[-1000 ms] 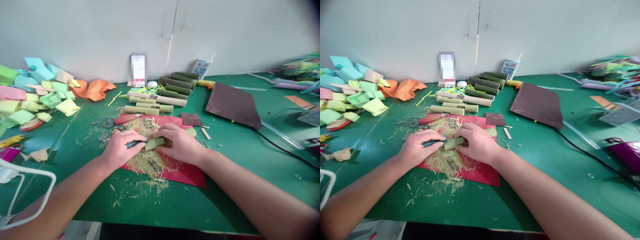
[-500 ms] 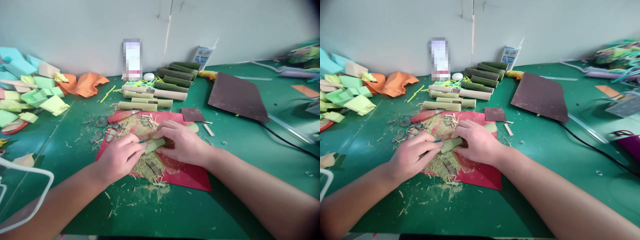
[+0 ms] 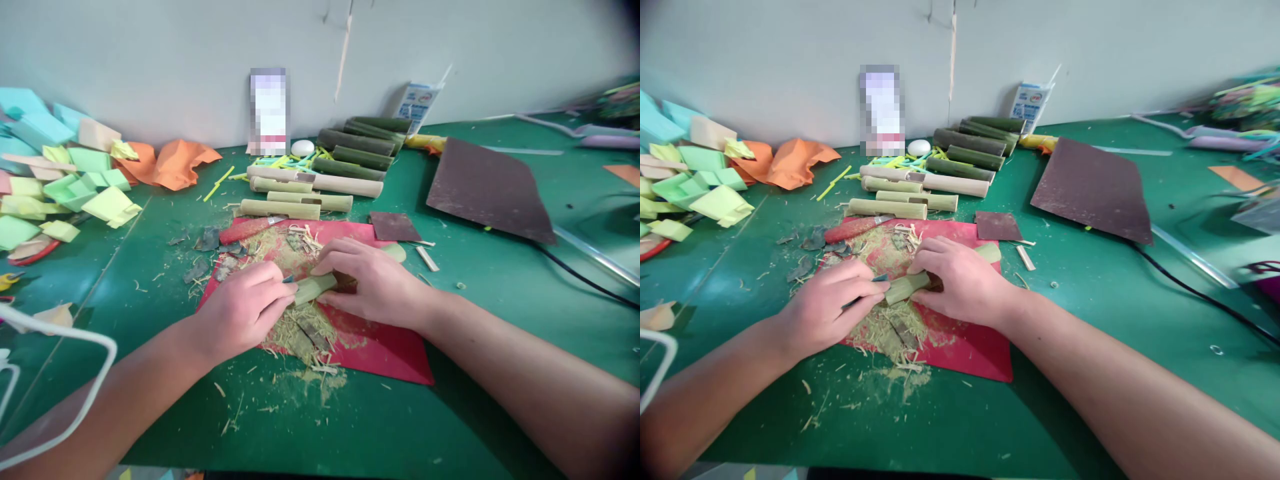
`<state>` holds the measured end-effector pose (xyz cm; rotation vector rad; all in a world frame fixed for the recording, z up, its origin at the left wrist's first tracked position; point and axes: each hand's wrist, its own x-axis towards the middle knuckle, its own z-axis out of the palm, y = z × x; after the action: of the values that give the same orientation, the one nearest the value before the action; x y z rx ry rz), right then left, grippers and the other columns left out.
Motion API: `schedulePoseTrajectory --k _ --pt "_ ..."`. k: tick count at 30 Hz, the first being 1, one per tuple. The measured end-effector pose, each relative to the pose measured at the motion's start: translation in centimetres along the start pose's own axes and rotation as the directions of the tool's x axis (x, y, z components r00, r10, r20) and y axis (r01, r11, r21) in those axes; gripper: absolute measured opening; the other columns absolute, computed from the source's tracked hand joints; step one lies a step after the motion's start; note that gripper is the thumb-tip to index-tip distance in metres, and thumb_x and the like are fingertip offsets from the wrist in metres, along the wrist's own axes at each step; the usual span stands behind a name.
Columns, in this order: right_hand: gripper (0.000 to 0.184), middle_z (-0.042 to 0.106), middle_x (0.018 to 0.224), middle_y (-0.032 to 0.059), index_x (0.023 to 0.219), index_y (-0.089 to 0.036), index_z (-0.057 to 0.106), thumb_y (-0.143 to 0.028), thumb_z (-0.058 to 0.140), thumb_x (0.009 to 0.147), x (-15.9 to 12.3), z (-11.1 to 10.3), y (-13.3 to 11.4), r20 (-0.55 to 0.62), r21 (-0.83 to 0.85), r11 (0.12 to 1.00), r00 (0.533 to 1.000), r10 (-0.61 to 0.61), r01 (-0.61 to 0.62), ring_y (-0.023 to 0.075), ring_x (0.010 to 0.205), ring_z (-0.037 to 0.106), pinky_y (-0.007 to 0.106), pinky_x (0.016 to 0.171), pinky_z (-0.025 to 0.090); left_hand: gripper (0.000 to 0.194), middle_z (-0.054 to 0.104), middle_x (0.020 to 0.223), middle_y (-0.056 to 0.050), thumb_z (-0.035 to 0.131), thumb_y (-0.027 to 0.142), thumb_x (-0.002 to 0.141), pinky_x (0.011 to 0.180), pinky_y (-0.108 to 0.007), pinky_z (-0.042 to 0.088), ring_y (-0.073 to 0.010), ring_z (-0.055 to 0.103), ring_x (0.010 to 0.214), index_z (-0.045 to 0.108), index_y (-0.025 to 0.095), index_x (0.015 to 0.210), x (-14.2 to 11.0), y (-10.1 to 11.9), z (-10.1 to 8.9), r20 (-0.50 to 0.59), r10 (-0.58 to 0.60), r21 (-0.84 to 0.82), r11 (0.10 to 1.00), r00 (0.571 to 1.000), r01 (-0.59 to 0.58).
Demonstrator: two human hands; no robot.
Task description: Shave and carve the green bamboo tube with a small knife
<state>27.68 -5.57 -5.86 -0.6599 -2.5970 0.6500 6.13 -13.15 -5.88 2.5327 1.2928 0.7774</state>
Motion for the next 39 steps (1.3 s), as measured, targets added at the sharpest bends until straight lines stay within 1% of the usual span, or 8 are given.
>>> schedulePoseTrajectory --k 5,8,13,18,22,27,33,39 --pt "0.017 0.057 0.09 0.0058 0.092 -0.019 0.06 -0.024 0.064 0.076 0.0 0.0 0.1 0.002 0.004 1.0 1.0 -0.008 0.008 0.0202 0.087 0.053 0.034 0.074 0.043 0.019 0.056 0.076 -0.004 0.048 0.018 0.09 0.066 -0.028 0.043 -0.0131 0.051 0.072 0.063 0.015 0.08 0.4 0.1 0.0 0.027 -0.005 0.014 1.0 1.0 0.005" --pt "0.018 0.057 0.09 0.0058 0.092 -0.019 0.059 -0.024 0.064 0.075 0.0 0.0 0.1 0.003 0.005 1.0 1.0 0.0 0.0 0.02 0.086 0.053 0.033 0.073 0.043 0.019 0.054 0.075 -0.004 0.047 0.018 0.091 0.066 -0.028 0.041 -0.0129 0.049 0.071 0.063 0.014 0.079 0.5 0.2 -0.1 0.049 0.005 0.024 1.0 0.999 -0.006" --pt "0.017 0.056 0.089 0.0058 0.09 -0.017 0.059 -0.023 0.065 0.075 0.1 0.1 0.0 0.002 -0.006 1.0 1.0 -0.022 0.022 0.0192 0.085 0.051 0.033 0.073 0.042 0.022 0.052 0.073 -0.004 0.048 0.018 0.09 0.064 -0.028 0.039 -0.0128 0.047 0.069 0.061 0.013 0.074 0.6 0.3 -0.2 0.045 0.025 0.072 0.997 0.999 -0.028" --pt "0.016 0.056 0.088 0.005 0.09 -0.018 0.058 -0.023 0.064 0.076 0.1 0.0 0.0 0.009 -0.008 1.0 1.0 -0.014 0.014 0.0186 0.084 0.051 0.032 0.072 0.042 0.022 0.052 0.073 -0.004 0.047 0.017 0.091 0.066 -0.029 0.039 -0.0133 0.047 0.07 0.061 0.013 0.075 0.5 0.4 -0.4 0.062 0.026 0.084 0.996 0.998 -0.031" --pt "0.015 0.056 0.088 0.0048 0.089 -0.019 0.058 -0.022 0.064 0.075 0.2 0.0 -0.1 0.005 -0.008 1.0 1.0 -0.015 0.015 0.0184 0.084 0.052 0.032 0.072 0.042 0.025 0.05 0.07 -0.003 0.047 0.018 0.09 0.062 -0.029 0.038 -0.0133 0.045 0.068 0.059 0.014 0.069 0.9 0.4 -0.5 0.06 0.033 0.113 0.993 0.998 -0.039" --pt "0.016 0.056 0.088 0.0047 0.09 -0.019 0.059 -0.021 0.064 0.075 0.2 0.0 -0.1 0.011 -0.006 1.0 1.0 -0.008 0.008 0.0185 0.083 0.052 0.031 0.071 0.042 0.025 0.051 0.07 -0.004 0.046 0.017 0.091 0.065 -0.029 0.039 -0.0136 0.046 0.069 0.06 0.014 0.071 1.0 0.5 -0.7 0.071 0.032 0.111 0.993 0.997 -0.04" --pt "0.017 0.057 0.089 0.0049 0.09 -0.019 0.059 -0.021 0.065 0.074 0.2 0.0 -0.2 -0.004 0.011 1.0 1.0 -0.002 0.002 0.0186 0.084 0.052 0.031 0.071 0.042 0.025 0.05 0.069 -0.003 0.046 0.017 0.09 0.062 -0.029 0.038 -0.0136 0.045 0.067 0.06 0.015 0.07 1.1 0.5 -0.7 0.067 0.033 0.102 0.994 0.997 -0.04" --pt "0.017 0.057 0.091 0.0054 0.09 -0.018 0.059 -0.022 0.065 0.075 0.1 -0.1 -0.1 0.007 -0.013 1.0 1.0 -0.003 0.003 0.0185 0.084 0.052 0.031 0.072 0.042 0.023 0.054 0.073 -0.005 0.047 0.018 0.09 0.065 -0.029 0.04 -0.0144 0.049 0.071 0.062 0.014 0.073 0.9 0.5 -0.7 0.063 0.019 0.081 0.996 0.998 -0.024"
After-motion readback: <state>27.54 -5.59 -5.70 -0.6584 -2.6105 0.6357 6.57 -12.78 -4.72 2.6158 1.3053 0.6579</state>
